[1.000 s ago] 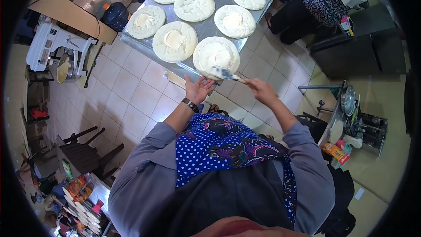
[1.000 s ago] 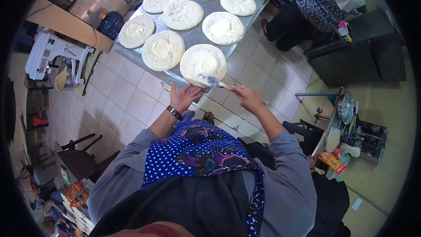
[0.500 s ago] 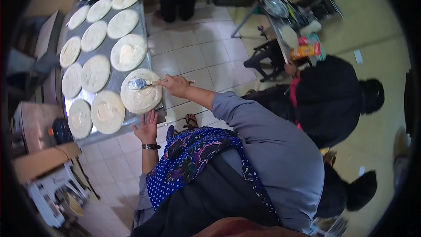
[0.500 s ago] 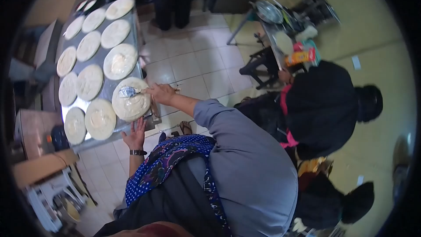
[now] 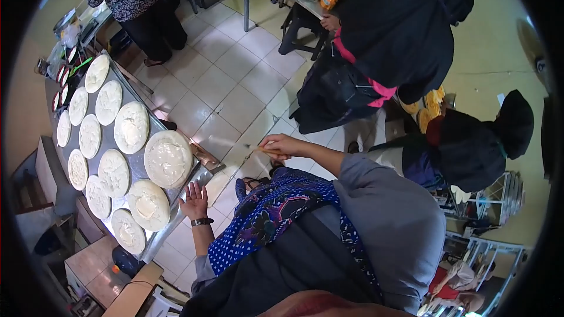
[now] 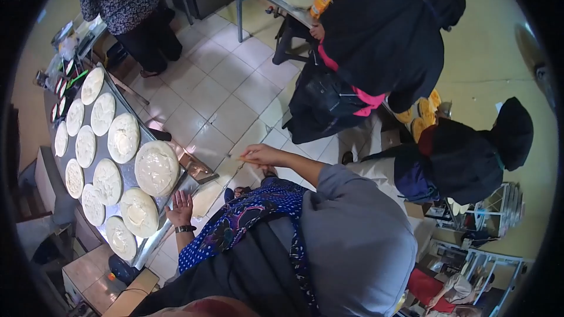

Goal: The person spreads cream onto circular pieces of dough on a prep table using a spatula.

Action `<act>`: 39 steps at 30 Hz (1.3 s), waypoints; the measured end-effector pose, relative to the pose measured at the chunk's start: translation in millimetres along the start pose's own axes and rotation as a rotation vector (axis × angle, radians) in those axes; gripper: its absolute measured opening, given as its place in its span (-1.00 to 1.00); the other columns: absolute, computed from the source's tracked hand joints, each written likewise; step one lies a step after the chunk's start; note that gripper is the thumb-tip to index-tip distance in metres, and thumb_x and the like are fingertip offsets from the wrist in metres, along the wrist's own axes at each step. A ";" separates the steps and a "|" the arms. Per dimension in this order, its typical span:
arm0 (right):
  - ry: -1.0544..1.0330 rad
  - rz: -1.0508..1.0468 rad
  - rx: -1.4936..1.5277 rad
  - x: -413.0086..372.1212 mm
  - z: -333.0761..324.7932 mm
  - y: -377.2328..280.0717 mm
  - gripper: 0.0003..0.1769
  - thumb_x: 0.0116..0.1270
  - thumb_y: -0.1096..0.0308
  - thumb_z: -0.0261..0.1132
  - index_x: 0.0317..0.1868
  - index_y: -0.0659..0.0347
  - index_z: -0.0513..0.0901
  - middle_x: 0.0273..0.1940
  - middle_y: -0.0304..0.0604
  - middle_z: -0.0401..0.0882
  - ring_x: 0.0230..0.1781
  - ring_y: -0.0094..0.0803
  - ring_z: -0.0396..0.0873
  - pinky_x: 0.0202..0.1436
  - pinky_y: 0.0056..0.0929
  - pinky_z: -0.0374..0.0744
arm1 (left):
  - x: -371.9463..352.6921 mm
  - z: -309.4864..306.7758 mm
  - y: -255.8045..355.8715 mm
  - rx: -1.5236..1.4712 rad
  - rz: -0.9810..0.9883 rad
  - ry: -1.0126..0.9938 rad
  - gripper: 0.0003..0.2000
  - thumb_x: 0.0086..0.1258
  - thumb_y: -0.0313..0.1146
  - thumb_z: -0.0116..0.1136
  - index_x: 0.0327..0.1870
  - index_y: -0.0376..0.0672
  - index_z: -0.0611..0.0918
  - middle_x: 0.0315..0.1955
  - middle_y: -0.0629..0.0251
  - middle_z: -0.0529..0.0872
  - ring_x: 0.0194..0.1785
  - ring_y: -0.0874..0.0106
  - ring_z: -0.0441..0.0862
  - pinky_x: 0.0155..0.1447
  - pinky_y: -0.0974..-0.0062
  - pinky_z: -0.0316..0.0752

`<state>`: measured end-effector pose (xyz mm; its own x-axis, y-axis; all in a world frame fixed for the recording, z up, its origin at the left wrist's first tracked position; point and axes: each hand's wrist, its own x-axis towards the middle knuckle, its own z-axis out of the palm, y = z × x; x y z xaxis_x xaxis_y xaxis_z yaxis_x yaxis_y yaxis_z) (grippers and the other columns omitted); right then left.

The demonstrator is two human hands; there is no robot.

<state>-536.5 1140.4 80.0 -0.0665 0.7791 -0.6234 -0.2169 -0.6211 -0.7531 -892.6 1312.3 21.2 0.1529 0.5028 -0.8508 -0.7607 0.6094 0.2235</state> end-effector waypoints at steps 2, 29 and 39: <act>0.091 -0.050 0.151 -25.6 -13.8 25.3 -0.72 0.41 0.22 0.16 0.06 0.09 0.56 -0.58 -0.30 0.45 -0.80 -0.62 0.29 -0.77 -0.62 0.24 | 3.4 -7.8 -9.2 0.038 0.016 0.011 -0.46 0.52 0.15 -0.28 0.19 -0.12 0.45 0.24 0.21 0.52 0.31 0.18 0.45 0.29 -0.07 0.37; 0.264 -0.312 0.338 42.6 -100.0 -68.9 -0.75 0.52 0.19 0.09 0.04 0.14 0.49 -0.48 -0.24 0.49 -0.70 -0.60 0.32 -0.69 -0.65 0.30 | 63.8 163.5 -151.6 0.313 -0.239 -0.348 -0.67 0.55 -0.17 -0.12 0.13 -0.20 0.41 -0.06 0.12 0.62 -0.01 0.23 0.61 0.14 0.17 0.54; 0.475 -0.331 0.478 133.6 -213.5 -228.0 -0.71 0.48 0.09 0.14 -0.15 0.17 0.49 -0.56 -0.24 0.46 -0.76 -0.61 0.29 -0.76 -0.65 0.18 | 166.6 428.9 -131.5 0.412 -0.226 -0.577 -0.71 0.52 -0.21 -0.08 0.09 -0.18 0.46 -0.06 0.13 0.62 -0.02 0.19 0.61 0.16 0.18 0.54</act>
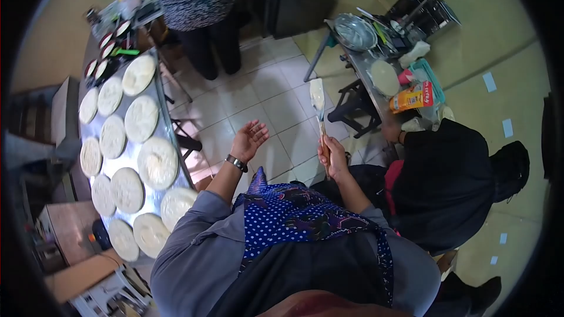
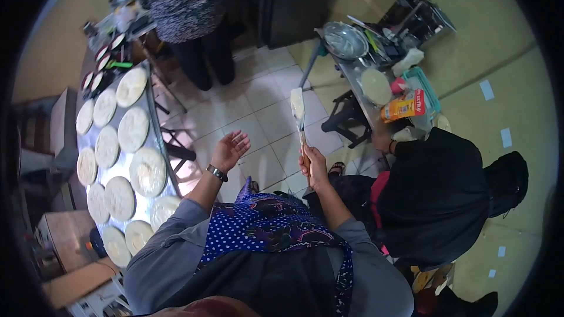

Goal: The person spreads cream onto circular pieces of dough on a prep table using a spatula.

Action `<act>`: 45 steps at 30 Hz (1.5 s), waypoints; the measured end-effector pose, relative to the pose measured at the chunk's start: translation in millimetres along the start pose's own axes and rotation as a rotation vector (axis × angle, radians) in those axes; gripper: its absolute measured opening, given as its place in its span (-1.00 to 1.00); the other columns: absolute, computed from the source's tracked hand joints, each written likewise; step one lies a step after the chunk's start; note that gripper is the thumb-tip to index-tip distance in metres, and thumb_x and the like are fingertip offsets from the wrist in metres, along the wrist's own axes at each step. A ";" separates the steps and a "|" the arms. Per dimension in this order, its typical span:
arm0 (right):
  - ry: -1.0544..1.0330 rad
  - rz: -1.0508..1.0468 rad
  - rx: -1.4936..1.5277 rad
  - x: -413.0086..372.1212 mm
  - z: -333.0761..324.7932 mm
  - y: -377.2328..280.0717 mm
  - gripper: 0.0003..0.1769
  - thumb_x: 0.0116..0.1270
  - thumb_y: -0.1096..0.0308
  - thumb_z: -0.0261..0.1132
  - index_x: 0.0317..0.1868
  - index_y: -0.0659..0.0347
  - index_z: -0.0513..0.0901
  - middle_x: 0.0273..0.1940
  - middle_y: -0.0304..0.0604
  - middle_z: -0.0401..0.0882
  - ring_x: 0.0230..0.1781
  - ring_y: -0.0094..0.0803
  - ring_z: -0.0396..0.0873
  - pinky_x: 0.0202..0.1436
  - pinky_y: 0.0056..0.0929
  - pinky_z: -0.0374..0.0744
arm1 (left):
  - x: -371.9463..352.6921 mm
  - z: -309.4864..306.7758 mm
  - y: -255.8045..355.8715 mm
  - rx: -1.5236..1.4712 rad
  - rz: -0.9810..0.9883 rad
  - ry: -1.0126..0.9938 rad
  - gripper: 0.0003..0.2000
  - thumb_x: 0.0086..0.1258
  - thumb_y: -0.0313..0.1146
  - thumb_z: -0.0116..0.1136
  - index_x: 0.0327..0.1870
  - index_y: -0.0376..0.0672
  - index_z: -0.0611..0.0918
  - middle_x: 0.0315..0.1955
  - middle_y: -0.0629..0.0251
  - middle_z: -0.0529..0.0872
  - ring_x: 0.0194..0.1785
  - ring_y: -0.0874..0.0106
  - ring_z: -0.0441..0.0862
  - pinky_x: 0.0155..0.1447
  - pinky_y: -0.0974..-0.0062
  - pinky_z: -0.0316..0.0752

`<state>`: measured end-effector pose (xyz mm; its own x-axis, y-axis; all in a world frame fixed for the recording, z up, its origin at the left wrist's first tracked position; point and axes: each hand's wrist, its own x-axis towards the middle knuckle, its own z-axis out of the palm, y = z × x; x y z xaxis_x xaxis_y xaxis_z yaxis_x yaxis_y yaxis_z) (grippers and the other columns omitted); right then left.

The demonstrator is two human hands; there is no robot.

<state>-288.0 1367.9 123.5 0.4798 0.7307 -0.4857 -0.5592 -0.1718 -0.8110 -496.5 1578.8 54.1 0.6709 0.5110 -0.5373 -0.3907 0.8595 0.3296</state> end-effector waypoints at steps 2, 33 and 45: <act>0.053 -0.033 0.060 25.9 -3.8 -20.1 -0.71 0.48 0.10 0.14 -0.17 0.18 0.49 -0.56 -0.23 0.46 -0.77 -0.60 0.29 -0.76 -0.65 0.18 | 33.7 34.5 15.0 0.039 -0.038 -0.018 -0.71 0.52 -0.21 -0.07 0.10 -0.18 0.45 -0.06 0.12 0.61 -0.01 0.19 0.61 0.16 0.18 0.54; 0.958 -0.585 0.292 165.2 -49.8 -132.7 -0.76 0.43 0.13 0.24 -0.20 0.13 0.59 -0.55 -0.36 0.48 -0.65 -0.68 0.32 -0.62 -0.61 0.24 | 613.9 350.8 -27.2 0.661 -0.819 -0.162 -0.42 0.33 -0.49 -0.01 0.31 -0.64 0.14 0.30 -0.29 0.26 0.41 -0.14 0.22 0.44 -0.17 0.25; 1.374 -1.120 0.783 102.5 156.1 -58.7 -0.78 0.41 0.20 0.20 -0.18 0.19 0.53 -0.53 -0.19 0.48 -0.70 -0.63 0.29 -0.62 -0.66 0.23 | 581.3 304.8 4.0 1.555 -1.482 -0.393 -0.48 0.04 -0.61 0.03 0.14 -0.47 0.41 0.08 -0.15 0.57 0.18 -0.16 0.50 0.33 -0.21 0.38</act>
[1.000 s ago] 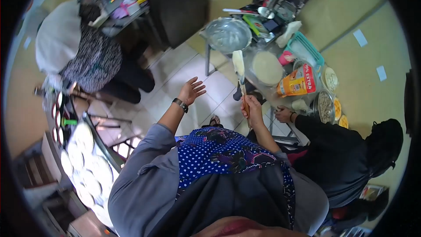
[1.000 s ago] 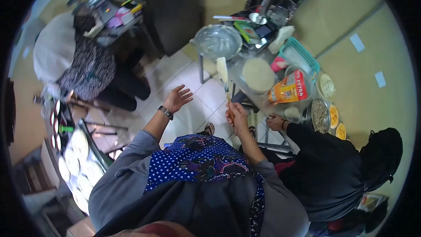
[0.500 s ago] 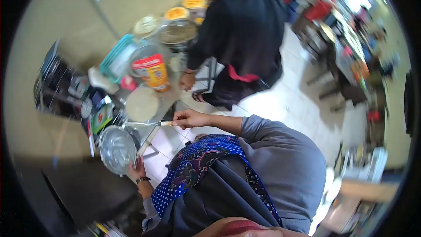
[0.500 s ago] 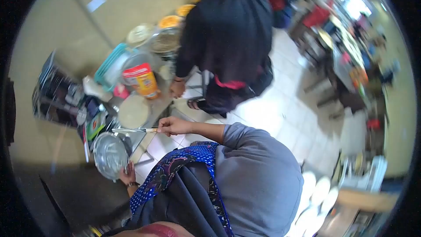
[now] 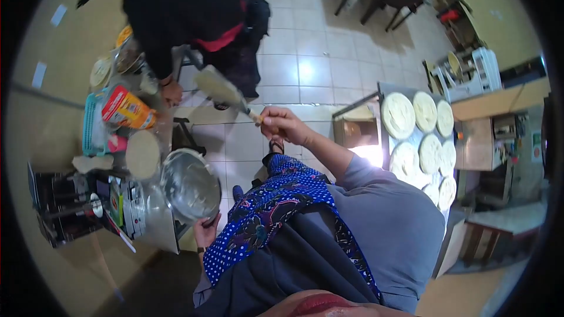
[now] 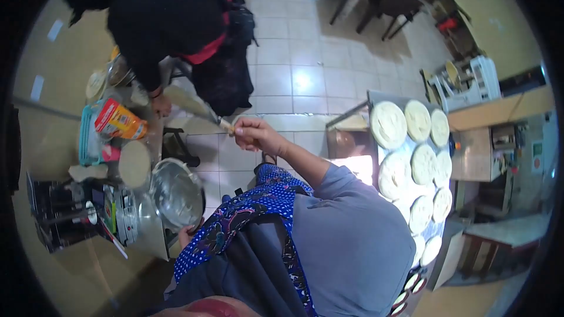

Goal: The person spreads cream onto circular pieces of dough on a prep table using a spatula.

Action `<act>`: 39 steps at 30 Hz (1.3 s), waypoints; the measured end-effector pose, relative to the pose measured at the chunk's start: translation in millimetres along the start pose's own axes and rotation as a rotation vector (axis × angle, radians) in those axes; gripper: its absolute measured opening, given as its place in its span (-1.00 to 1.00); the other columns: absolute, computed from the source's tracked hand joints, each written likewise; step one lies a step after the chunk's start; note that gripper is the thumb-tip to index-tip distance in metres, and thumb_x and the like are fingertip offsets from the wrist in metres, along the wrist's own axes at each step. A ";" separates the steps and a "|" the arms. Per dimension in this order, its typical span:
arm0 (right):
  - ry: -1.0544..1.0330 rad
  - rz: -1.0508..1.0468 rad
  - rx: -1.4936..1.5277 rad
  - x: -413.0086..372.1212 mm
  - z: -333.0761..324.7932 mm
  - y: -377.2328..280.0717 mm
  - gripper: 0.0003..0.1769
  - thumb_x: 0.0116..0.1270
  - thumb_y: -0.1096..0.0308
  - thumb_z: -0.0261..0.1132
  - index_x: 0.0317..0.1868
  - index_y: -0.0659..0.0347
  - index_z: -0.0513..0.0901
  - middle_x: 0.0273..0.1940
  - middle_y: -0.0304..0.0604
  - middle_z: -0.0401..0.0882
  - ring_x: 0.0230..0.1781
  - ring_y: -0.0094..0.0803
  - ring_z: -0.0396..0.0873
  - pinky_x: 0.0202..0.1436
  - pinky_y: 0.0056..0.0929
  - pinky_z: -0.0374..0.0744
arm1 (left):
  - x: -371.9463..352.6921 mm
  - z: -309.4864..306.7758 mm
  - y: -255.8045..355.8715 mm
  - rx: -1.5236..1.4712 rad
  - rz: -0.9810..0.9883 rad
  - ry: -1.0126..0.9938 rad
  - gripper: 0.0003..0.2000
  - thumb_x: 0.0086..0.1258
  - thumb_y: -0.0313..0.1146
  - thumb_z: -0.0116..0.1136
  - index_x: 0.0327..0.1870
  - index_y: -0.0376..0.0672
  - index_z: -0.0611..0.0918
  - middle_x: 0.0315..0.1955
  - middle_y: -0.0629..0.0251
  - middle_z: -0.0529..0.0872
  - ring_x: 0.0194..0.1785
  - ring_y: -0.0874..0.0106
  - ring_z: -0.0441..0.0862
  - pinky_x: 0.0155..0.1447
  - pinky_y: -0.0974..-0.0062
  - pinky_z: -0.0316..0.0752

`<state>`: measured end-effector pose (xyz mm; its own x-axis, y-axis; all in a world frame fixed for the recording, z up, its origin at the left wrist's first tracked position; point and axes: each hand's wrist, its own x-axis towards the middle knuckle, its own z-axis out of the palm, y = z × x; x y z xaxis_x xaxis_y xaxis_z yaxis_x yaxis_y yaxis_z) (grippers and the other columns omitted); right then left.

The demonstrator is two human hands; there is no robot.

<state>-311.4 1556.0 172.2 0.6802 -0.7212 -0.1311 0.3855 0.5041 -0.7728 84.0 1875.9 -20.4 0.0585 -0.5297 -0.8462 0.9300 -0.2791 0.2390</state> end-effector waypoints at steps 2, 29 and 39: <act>0.119 -0.117 -0.009 -21.9 -17.0 -22.6 -0.75 0.41 0.17 0.18 -0.17 0.20 0.52 -0.53 -0.19 0.48 -0.70 -0.63 0.28 -0.62 -0.66 0.23 | 7.6 79.1 -14.8 0.087 -0.127 -0.119 -0.41 0.03 -0.59 0.04 0.21 -0.45 0.35 0.14 -0.14 0.51 0.23 -0.13 0.46 0.35 -0.26 0.32; 1.189 -0.533 0.044 -116.8 -344.9 -243.0 -0.76 0.49 0.13 0.13 0.02 0.06 0.51 -0.40 -0.31 0.52 -0.54 -0.61 0.45 -0.50 -0.67 0.41 | 329.9 769.6 -250.7 0.706 -0.294 -0.550 -0.54 0.09 -0.49 0.05 0.10 -0.35 0.47 0.00 0.08 0.60 0.11 0.15 0.57 0.20 0.09 0.53; 1.320 -0.475 -0.046 -22.6 -496.4 -401.9 -0.71 0.50 0.09 0.11 0.02 0.11 0.49 -0.48 -0.28 0.50 -0.68 -0.65 0.34 -0.69 -0.71 0.22 | 437.1 1044.3 -282.5 0.782 -0.223 -0.648 -0.50 0.16 -0.36 0.06 0.15 -0.39 0.41 0.08 0.02 0.55 0.12 0.12 0.54 0.28 0.14 0.42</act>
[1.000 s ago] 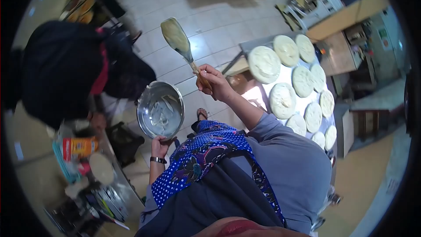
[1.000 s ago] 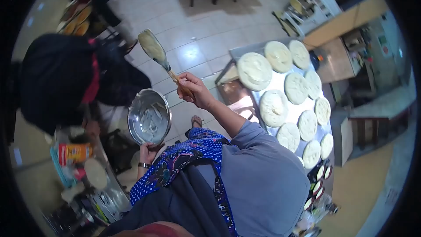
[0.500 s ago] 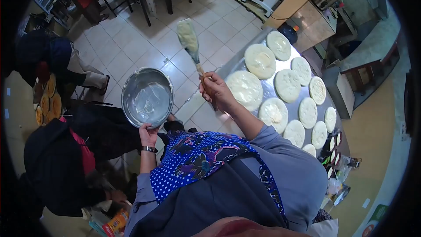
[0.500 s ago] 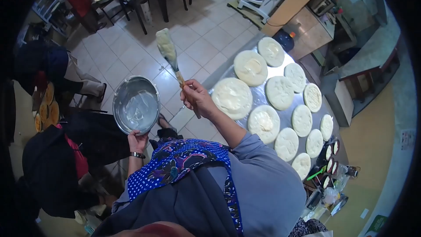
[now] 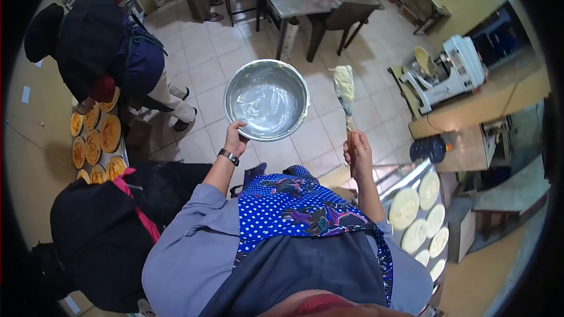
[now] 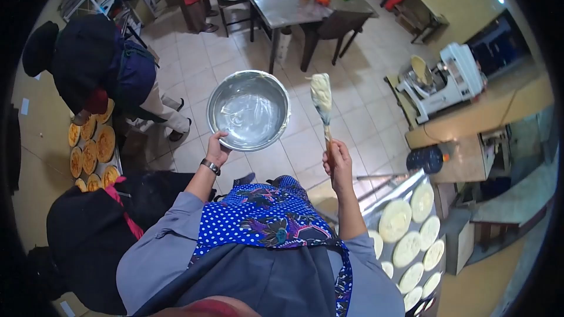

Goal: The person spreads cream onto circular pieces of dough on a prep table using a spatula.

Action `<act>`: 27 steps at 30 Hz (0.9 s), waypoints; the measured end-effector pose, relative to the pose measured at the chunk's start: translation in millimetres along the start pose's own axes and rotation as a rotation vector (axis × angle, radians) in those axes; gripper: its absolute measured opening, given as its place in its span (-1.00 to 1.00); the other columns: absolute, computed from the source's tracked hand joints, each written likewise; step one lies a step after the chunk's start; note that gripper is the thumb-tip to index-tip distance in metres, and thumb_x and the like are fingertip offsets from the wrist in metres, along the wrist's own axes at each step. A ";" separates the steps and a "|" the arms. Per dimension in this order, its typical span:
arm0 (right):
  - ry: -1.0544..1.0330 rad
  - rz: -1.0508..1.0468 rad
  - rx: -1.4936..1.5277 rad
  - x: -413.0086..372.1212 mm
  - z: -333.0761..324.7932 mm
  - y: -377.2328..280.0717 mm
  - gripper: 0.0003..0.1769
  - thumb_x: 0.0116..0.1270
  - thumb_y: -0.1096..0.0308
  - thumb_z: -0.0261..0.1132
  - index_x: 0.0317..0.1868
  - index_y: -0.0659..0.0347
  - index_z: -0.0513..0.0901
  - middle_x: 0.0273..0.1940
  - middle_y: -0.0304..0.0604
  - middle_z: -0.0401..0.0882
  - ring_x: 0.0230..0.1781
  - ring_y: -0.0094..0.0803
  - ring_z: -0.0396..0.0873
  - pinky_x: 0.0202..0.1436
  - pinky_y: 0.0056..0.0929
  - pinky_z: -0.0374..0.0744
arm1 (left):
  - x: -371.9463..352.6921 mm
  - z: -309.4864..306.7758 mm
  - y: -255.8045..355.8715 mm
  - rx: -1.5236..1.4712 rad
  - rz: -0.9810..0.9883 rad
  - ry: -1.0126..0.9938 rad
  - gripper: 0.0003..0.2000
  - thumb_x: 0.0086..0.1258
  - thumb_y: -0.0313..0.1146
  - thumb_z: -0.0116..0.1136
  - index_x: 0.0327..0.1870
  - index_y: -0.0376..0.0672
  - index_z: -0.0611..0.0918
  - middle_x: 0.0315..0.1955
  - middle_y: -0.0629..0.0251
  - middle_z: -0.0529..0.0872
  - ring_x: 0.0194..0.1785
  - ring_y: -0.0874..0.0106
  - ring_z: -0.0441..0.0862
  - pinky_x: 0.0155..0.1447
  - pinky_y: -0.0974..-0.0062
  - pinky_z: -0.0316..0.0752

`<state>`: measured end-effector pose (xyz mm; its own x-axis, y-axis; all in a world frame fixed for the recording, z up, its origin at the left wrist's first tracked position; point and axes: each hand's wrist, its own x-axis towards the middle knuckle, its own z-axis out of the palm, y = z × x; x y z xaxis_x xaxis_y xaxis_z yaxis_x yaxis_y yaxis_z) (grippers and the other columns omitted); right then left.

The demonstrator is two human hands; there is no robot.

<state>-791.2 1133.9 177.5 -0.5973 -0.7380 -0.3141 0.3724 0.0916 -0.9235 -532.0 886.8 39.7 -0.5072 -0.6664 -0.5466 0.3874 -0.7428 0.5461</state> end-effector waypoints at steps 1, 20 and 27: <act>0.046 -0.014 -0.033 21.6 8.8 -4.3 -0.70 0.50 0.08 0.10 0.02 0.11 0.49 -0.49 -0.28 0.49 -0.70 -0.65 0.33 -0.70 -0.71 0.21 | 24.7 4.5 13.5 0.003 0.008 0.019 -0.51 0.16 -0.36 0.06 0.14 -0.38 0.42 0.07 0.03 0.55 0.11 0.13 0.54 0.26 0.15 0.43; -0.386 -0.269 -0.629 617.9 266.8 -106.7 -0.72 0.42 0.17 0.24 -0.05 0.20 0.62 -0.49 -0.34 0.48 -0.49 -0.65 0.40 -0.46 -0.61 0.35 | 308.2 15.6 263.9 -0.287 0.274 0.347 -0.38 0.18 -0.25 0.07 0.31 -0.26 0.34 0.23 0.06 0.47 0.26 0.11 0.46 0.32 0.06 0.35; -0.373 -0.310 -0.893 797.0 386.5 -99.6 -0.69 0.38 0.13 0.28 -0.05 0.16 0.65 -0.56 -0.26 0.49 -0.53 -0.54 0.40 -0.42 -0.48 0.40 | 452.6 -16.8 389.9 -0.356 0.264 0.440 -0.37 0.16 -0.28 0.12 0.31 -0.25 0.33 0.22 0.08 0.46 0.27 0.12 0.43 0.33 0.04 0.33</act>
<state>-1029.8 278.3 104.2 -0.2608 -0.9616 -0.0851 -0.5189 0.2140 -0.8276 -597.6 294.5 -5.4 -0.0246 -0.7385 -0.6738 0.7278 -0.4753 0.4943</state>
